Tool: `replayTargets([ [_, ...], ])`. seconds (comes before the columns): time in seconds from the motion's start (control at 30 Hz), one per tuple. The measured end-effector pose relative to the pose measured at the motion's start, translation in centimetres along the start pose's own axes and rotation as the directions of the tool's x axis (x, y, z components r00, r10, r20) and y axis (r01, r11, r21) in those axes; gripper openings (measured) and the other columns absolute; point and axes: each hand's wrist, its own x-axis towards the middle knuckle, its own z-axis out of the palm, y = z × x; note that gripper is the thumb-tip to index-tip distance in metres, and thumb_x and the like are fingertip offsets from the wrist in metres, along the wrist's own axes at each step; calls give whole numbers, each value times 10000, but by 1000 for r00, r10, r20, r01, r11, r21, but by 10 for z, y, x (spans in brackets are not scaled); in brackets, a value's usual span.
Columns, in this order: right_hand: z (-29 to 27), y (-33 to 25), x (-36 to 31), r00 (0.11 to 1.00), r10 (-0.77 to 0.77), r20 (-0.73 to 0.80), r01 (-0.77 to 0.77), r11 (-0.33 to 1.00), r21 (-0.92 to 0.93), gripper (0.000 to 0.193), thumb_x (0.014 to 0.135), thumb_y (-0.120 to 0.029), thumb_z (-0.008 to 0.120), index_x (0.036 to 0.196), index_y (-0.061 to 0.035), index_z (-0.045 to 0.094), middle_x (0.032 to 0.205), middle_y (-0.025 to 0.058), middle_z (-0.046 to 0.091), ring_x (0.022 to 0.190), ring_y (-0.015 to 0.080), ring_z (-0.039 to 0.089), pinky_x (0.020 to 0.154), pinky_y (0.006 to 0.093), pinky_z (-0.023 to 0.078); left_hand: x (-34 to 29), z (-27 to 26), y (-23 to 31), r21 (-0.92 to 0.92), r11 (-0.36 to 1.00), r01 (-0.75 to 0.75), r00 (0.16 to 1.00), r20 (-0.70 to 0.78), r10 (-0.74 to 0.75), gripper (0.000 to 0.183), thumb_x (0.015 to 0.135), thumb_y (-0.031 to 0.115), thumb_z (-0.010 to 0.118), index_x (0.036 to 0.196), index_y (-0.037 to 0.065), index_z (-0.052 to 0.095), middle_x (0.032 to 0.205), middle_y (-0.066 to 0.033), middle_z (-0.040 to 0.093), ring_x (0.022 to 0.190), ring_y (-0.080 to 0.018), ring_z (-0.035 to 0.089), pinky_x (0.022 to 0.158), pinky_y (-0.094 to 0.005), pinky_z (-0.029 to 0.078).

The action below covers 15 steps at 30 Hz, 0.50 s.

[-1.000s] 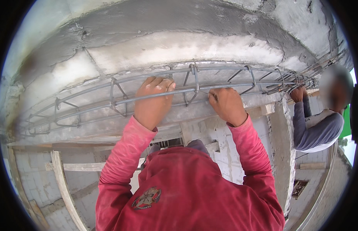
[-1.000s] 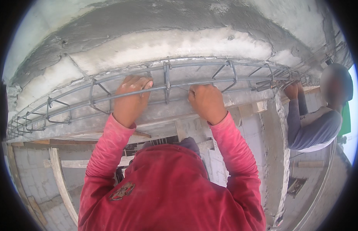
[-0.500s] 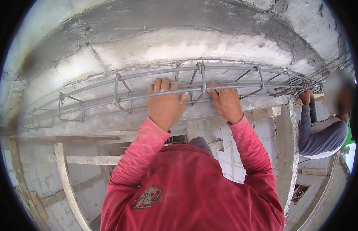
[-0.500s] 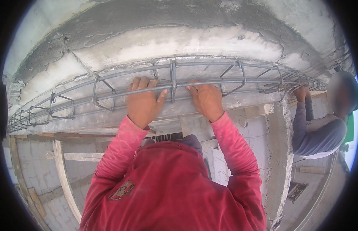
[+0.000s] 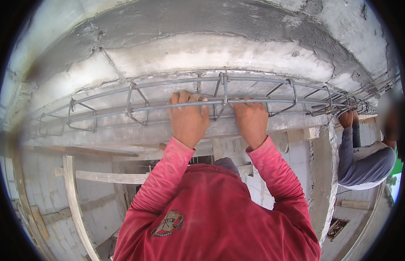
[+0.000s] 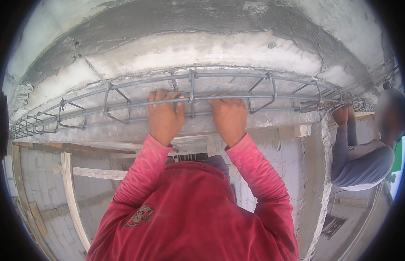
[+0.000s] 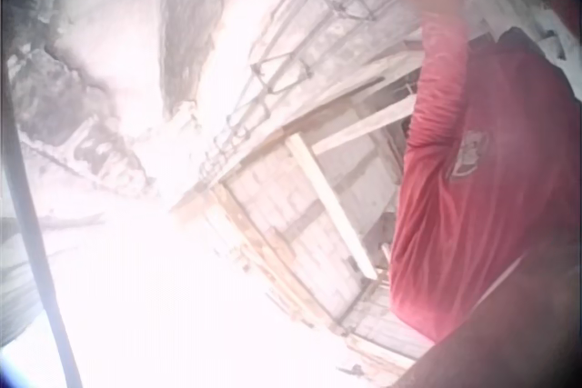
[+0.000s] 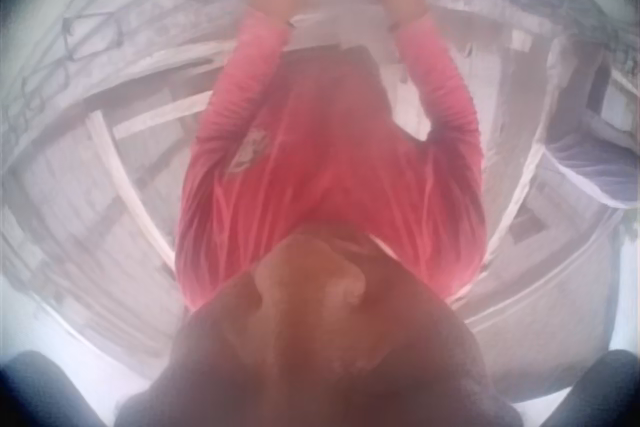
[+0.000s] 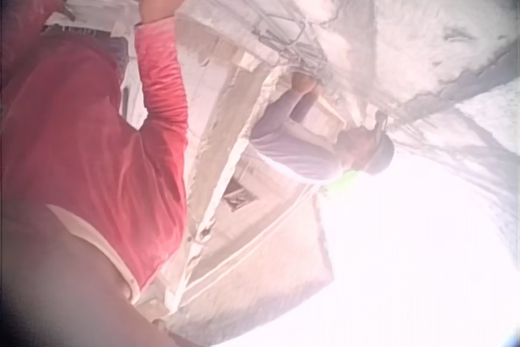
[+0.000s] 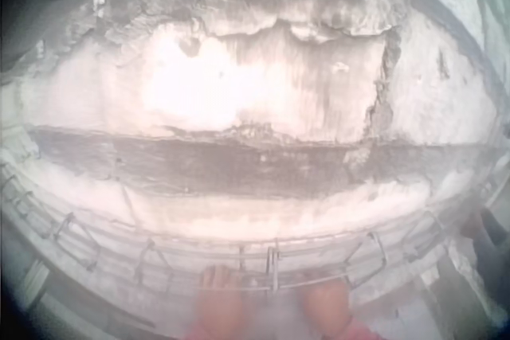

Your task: The person uses pliers to tie wire around a metal rebar grid attached to a concrete ceiling. They repeatedly position the wire and twist it to secure the rebar sections together.

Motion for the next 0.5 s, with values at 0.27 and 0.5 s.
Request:
replayTargets([
  [0.27, 0, 17, 0, 996, -86, 10, 85, 993, 76, 119, 879, -134, 696, 933, -123, 801, 872, 93, 723, 781, 353, 702, 701, 485, 539, -6, 11, 2, 63, 998, 4, 993, -122, 3, 233, 837, 82, 742, 1070, 67, 750, 1055, -161, 708, 1111, -418, 601, 1046, -541, 434],
  [0.5, 4, 22, 3, 997, -66, 38, 59, 985, 162, 153, 955, -206, 705, 893, -89, 781, 890, 113, 721, 801, 361, 695, 708, 484, 542, -4, 14, 19, 190, 981, 43, 986, -164, -12, 209, 856, 103, 752, 1055, 41, 738, 1020, -186, 710, 1081, -431, 624, 1080, -562, 415],
])
